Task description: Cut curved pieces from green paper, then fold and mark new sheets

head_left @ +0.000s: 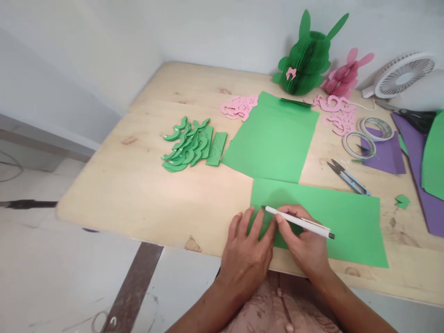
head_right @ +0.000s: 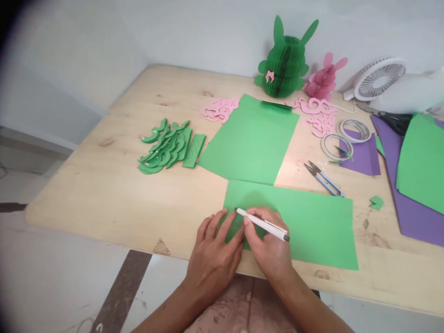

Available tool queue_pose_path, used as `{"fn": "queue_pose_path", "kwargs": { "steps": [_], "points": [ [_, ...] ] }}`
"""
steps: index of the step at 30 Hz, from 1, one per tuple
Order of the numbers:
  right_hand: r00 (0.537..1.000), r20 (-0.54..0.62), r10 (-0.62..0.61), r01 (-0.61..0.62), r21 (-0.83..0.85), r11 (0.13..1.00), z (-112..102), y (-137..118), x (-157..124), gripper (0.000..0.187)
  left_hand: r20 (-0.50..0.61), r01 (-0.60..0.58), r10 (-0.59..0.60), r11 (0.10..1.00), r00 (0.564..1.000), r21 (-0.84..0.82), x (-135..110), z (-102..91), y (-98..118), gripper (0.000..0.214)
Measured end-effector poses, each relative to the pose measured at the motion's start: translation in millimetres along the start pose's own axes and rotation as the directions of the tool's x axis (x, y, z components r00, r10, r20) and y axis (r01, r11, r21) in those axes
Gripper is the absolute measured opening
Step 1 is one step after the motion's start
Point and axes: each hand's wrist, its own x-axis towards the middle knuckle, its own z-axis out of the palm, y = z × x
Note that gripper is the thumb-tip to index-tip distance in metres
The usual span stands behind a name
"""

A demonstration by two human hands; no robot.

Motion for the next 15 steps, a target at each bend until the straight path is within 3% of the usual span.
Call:
{"fn": "queue_pose_path", "kwargs": {
  "steps": [15],
  "points": [
    [0.999,-0.021,0.05,-0.05,-0.01,0.999,-8.6,3.5,-3.3,0.011,-0.015,-0.007,0.007,1.0,1.0,0.013,-0.2,-0.5,0.2,0.044]
  ]
}}
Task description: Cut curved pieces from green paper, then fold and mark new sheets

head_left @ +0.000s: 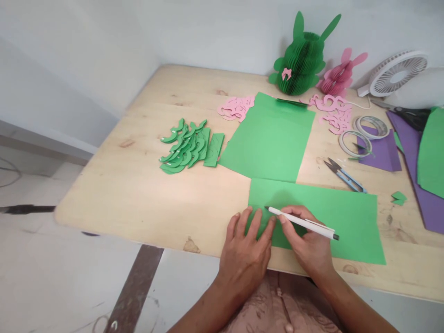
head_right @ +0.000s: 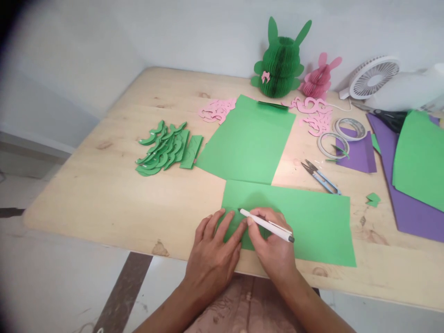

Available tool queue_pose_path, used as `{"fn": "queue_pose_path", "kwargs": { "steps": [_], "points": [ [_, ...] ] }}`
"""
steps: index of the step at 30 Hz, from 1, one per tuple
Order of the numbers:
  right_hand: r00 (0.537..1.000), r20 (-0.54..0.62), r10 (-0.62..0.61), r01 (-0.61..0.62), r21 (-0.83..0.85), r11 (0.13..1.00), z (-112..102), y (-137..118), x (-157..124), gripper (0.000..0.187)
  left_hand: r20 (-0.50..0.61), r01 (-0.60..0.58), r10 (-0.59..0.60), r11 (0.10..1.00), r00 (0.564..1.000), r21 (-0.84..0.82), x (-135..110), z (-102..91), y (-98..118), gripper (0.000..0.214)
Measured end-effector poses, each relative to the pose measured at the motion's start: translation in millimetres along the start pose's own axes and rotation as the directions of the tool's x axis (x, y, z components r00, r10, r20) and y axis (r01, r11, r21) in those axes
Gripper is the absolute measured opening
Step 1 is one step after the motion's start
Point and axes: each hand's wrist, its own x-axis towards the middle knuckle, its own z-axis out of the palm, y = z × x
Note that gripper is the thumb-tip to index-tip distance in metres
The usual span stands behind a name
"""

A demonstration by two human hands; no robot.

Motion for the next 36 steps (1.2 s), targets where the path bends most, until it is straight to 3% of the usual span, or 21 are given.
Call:
{"fn": "queue_pose_path", "kwargs": {
  "steps": [27,36],
  "points": [
    [0.999,-0.041,-0.007,0.006,-0.039,0.999,-10.1,8.3,-3.1,0.013,0.003,-0.017,0.017,1.0,1.0,0.021,1.3,-0.6,0.0,0.044],
    [0.999,-0.047,-0.016,0.016,-0.015,1.0,-10.0,8.5,-2.9,0.012,0.036,-0.012,0.01,0.997,0.999,0.071,3.2,-1.2,3.0,0.053]
  ]
}}
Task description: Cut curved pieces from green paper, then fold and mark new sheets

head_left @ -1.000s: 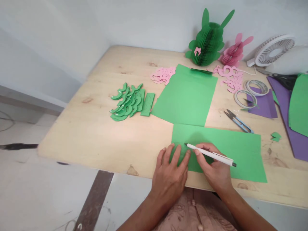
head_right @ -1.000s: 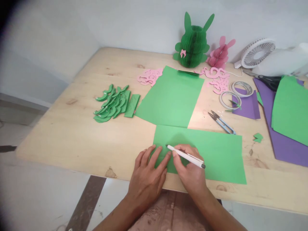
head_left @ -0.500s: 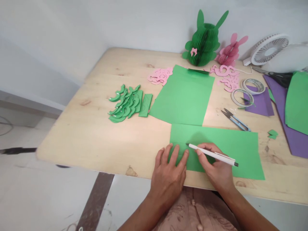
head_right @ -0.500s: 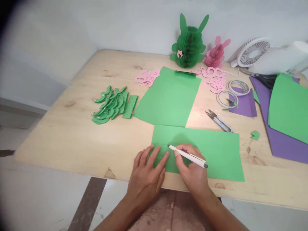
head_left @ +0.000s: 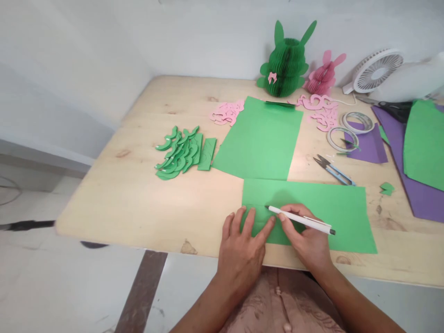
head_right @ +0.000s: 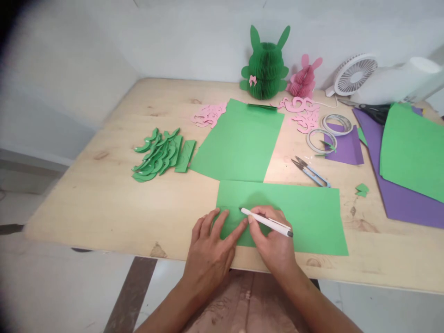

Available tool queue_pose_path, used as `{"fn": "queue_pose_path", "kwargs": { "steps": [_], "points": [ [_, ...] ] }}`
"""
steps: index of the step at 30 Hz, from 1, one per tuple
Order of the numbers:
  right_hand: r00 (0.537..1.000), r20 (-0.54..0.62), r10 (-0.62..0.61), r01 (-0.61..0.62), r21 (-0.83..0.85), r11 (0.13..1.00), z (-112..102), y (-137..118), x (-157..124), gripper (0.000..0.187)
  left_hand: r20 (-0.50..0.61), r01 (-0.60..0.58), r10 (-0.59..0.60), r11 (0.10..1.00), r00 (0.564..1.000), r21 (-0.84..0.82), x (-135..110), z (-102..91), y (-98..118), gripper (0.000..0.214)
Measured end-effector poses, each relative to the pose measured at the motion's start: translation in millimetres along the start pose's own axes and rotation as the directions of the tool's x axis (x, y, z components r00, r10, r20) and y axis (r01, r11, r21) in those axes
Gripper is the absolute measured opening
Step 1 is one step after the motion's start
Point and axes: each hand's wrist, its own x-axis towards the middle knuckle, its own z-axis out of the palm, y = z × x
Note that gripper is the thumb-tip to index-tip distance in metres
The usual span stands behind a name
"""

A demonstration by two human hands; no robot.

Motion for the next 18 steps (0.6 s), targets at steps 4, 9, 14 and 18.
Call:
{"fn": "queue_pose_path", "kwargs": {
  "steps": [4,9,14,18],
  "points": [
    [1.0,-0.01,-0.005,0.005,0.008,1.0,0.8,-0.7,0.3,0.012,-0.005,-0.002,0.002,1.0,1.0,0.012,1.0,-0.4,0.7,0.054],
    [1.0,-0.016,0.001,-0.001,0.02,1.0,0.1,0.7,-0.3,0.012,0.005,0.001,-0.001,1.0,1.0,0.003,0.4,0.0,0.9,0.054],
    [1.0,-0.017,0.021,-0.021,0.017,1.0,-4.2,4.2,-2.0,0.012,0.013,0.004,-0.004,1.0,1.0,-0.006,0.2,0.0,1.2,0.053],
    [0.999,-0.024,0.022,-0.022,0.019,1.0,-6.5,7.0,-3.3,0.011,0.007,-0.004,0.004,1.0,1.0,-0.009,0.6,-0.4,1.1,0.053]
  ]
}}
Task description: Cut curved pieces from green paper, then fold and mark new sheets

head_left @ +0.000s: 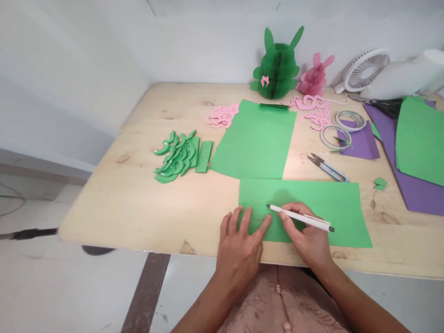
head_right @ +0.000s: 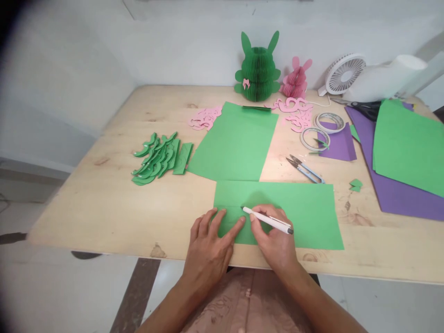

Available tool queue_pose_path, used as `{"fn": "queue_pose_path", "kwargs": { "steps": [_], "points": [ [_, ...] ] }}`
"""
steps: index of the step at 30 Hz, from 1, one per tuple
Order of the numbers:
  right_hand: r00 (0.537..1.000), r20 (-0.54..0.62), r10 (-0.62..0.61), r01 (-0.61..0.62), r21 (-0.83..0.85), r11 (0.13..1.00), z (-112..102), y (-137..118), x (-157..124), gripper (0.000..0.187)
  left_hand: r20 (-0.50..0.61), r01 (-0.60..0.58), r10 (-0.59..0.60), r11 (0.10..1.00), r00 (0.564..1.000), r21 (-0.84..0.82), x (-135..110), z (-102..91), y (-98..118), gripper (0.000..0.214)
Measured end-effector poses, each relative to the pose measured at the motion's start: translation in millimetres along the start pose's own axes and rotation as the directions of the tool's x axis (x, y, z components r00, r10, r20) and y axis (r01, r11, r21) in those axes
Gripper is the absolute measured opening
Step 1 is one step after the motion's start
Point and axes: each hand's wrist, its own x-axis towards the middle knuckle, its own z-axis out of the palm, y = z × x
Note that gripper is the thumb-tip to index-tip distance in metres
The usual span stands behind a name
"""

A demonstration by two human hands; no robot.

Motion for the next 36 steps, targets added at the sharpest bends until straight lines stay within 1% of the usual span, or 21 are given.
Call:
{"fn": "queue_pose_path", "kwargs": {
  "steps": [4,9,14,19,27,33,36],
  "points": [
    [1.0,-0.009,-0.005,0.005,-0.006,1.0,-2.4,2.0,-0.7,0.011,0.003,-0.001,0.001,1.0,1.0,-0.002,-0.2,0.3,-0.3,0.054],
    [0.999,-0.027,0.023,-0.023,0.001,1.0,-7.4,6.1,-2.2,0.013,0.018,-0.008,0.008,1.0,1.0,0.001,-1.2,1.0,-0.9,0.053],
    [0.998,-0.055,0.03,-0.031,-0.017,0.999,-12.6,10.0,-4.0,0.012,0.027,-0.007,0.006,1.0,1.0,0.006,-2.1,2.3,-1.6,0.054],
    [0.996,-0.076,0.043,-0.043,0.003,0.999,-15.6,12.1,-5.2,0.01,0.032,-0.004,0.004,1.0,0.999,0.007,-2.5,2.9,-1.9,0.053],
    [0.995,-0.095,0.028,-0.031,-0.021,0.999,-19.5,13.0,-4.9,0.011,0.041,-0.008,0.008,1.0,0.999,0.001,-1.2,1.0,-2.2,0.053],
    [0.994,-0.098,0.049,-0.048,0.017,0.999,-19.0,13.9,-5.1,0.011,0.043,-0.009,0.009,1.0,0.999,-0.004,-1.5,0.3,-1.8,0.052],
    [0.987,-0.123,0.099,-0.085,0.115,0.99,-23.1,13.9,-4.3,0.01,0.047,-0.01,0.01,1.0,0.999,-0.005,-2.6,0.4,-1.4,0.052]
  ]
}}
